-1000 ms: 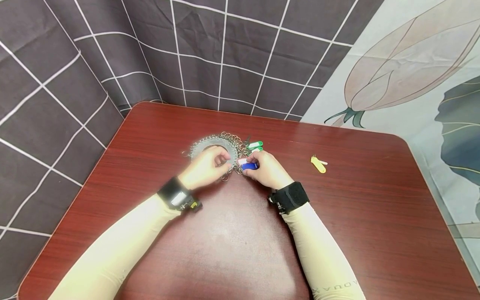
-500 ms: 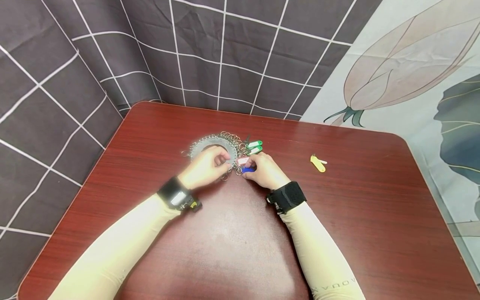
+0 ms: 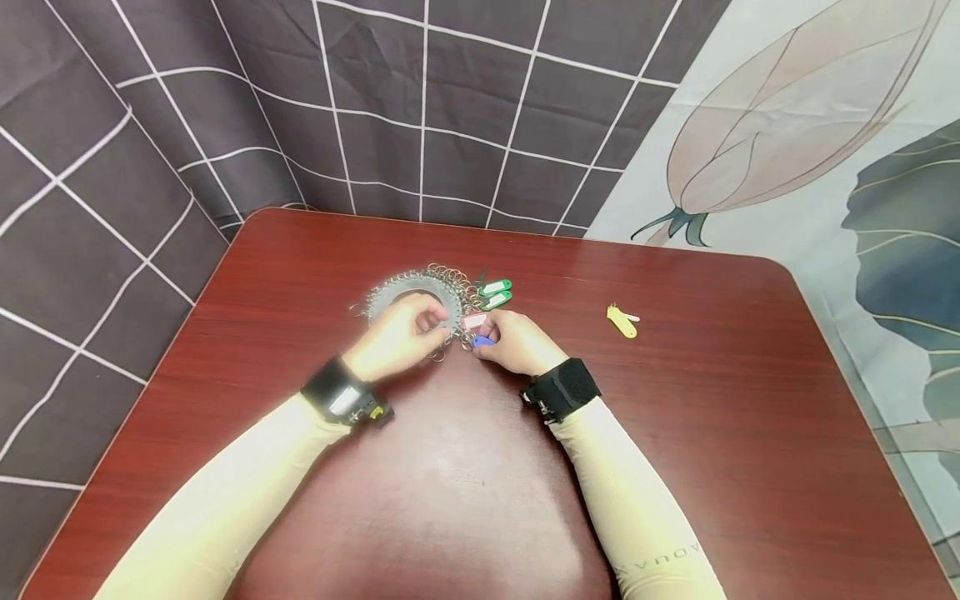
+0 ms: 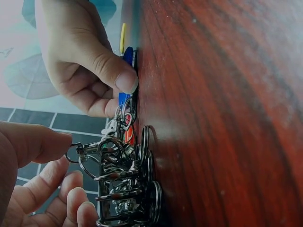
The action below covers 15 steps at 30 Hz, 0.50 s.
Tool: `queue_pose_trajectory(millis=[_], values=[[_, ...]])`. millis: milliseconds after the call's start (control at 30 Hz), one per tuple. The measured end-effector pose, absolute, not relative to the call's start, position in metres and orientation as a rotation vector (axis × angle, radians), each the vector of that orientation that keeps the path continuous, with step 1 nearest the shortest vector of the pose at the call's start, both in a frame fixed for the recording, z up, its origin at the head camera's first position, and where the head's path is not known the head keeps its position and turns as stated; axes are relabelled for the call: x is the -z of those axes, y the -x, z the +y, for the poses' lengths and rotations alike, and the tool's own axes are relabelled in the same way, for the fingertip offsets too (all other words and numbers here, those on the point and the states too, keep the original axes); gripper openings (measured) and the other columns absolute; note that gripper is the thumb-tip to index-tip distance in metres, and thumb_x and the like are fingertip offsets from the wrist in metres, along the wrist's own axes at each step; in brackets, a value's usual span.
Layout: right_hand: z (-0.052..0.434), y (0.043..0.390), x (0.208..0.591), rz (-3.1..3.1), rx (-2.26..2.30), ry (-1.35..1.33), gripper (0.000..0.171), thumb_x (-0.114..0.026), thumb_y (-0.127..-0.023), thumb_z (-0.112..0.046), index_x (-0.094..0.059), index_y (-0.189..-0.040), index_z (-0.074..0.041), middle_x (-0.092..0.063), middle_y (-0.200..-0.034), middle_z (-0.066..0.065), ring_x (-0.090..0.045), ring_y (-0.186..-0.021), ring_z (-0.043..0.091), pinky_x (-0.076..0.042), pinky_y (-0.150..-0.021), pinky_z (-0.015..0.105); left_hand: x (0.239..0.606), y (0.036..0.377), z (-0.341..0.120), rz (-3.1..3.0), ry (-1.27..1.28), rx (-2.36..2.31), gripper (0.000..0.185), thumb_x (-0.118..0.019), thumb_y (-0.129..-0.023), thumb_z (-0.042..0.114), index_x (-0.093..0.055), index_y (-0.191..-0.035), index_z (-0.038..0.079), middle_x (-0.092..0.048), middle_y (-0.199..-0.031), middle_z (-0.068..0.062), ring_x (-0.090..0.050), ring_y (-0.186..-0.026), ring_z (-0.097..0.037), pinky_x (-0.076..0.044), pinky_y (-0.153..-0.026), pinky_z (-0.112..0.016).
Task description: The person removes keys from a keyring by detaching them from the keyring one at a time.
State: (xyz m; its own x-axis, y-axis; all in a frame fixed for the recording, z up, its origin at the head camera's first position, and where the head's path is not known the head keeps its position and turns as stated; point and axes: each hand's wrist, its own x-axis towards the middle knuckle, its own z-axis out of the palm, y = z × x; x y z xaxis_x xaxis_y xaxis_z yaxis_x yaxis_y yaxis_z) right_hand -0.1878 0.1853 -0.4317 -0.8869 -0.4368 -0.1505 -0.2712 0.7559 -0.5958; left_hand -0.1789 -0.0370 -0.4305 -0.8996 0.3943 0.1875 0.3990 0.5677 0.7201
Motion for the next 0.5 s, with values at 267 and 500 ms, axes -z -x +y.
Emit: queue_pose_trajectory(millis=[267,500], values=[[0.1840,0.1876,0.4345,2.720,0.819,0.572,0.018,-0.073,-0.084,-0.017,-0.056,-0.081,-0.012,-0.054,-0.072,-0.002,-0.051,-0.066,0.014,-0.042,-0.062,0.030,0.4277,0.1774,-0.0372,-2.777,0.702,1.281,0.017,-0.071,-0.084,0.018,-0.065,-0.099,0.010,-0.060,-0.089,-0.004,-0.055,-0.082,-0.015,-0.045,-0.073,-0.027],[0.1841,0.1874,0.4324,2.759,0.788,0.599,0.017,-0.068,-0.090,-0.019,-0.056,-0.079,-0.012,-0.050,-0.070,-0.001,-0.047,-0.064,0.015,-0.038,-0.061,0.031,0.4288,0.1788,-0.0375,-2.773,0.703,1.285,0.017,-0.071,-0.085,0.018,-0.065,-0.099,0.010,-0.060,-0.089,-0.004,-0.056,-0.082,-0.016,-0.045,-0.073,-0.027]])
